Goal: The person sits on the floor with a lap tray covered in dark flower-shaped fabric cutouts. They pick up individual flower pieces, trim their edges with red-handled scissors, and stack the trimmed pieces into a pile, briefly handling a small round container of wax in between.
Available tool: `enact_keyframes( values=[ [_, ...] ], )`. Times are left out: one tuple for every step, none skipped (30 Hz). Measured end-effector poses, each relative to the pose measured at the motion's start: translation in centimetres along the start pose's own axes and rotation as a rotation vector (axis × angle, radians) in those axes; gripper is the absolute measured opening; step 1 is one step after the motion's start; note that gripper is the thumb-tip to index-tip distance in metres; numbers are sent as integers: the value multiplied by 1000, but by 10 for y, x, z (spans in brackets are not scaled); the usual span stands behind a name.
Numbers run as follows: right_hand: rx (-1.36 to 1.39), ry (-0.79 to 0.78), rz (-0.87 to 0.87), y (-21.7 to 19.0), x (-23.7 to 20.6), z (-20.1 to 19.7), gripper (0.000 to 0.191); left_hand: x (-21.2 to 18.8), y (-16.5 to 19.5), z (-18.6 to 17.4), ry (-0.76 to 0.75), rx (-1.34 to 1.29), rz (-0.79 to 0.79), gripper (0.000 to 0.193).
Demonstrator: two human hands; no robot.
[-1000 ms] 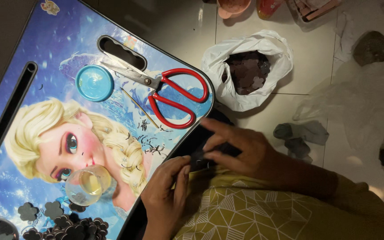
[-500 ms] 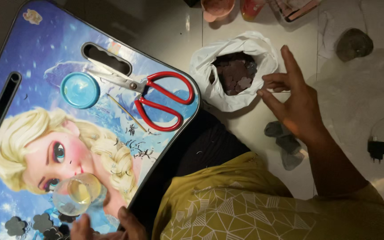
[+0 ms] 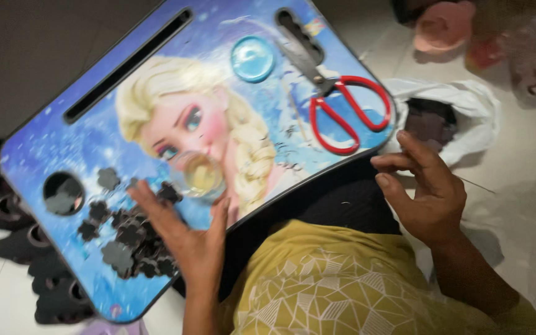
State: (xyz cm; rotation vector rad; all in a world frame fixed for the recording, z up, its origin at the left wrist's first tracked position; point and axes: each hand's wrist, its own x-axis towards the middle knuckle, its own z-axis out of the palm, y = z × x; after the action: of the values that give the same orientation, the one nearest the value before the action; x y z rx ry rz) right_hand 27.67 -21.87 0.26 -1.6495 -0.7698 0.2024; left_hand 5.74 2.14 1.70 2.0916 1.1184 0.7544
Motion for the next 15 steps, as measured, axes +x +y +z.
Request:
enact_keyframes(
  values=[
    [93, -63, 21, -3, 3, 10, 63, 1, 4, 0, 4, 12, 32, 128],
    [179, -120, 42, -5, 6, 20, 63, 2, 8, 2, 4, 19, 68, 130],
    [203, -175, 73, -7, 11, 29, 63, 4, 11, 3, -1, 3, 69, 129],
    [224, -228, 104, -9, 16, 40, 62, 7, 13, 4, -7, -16, 73, 129],
    [242, -281, 141, -11, 20, 49, 61, 8, 15, 4, -19, -34, 73, 129],
    [290, -342, 163, -12, 24, 58, 58, 9, 16, 5, -23, -37, 61, 128],
    [335, -398, 185, -13, 30, 67, 54, 12, 16, 6, -29, -42, 53, 127],
    [379, -451, 207, -13, 37, 76, 51, 14, 15, 7, -38, -49, 48, 126],
    [356, -474, 211, -13, 43, 84, 51, 16, 14, 9, -29, -49, 61, 126],
    [330, -493, 216, -14, 49, 91, 52, 18, 13, 12, -22, -52, 75, 125],
    [304, -511, 221, -14, 55, 97, 52, 21, 12, 14, -18, -56, 91, 125],
    [320, -516, 255, -15, 61, 102, 52, 22, 10, 15, -21, -80, 71, 123],
    [335, -517, 289, -15, 67, 107, 53, 23, 10, 16, -27, -106, 54, 122],
    [349, -516, 324, -15, 73, 110, 54, 24, 10, 18, -36, -133, 38, 120],
    [369, -521, 321, -16, 78, 111, 53, 25, 10, 20, -39, -167, 35, 120]
  ],
)
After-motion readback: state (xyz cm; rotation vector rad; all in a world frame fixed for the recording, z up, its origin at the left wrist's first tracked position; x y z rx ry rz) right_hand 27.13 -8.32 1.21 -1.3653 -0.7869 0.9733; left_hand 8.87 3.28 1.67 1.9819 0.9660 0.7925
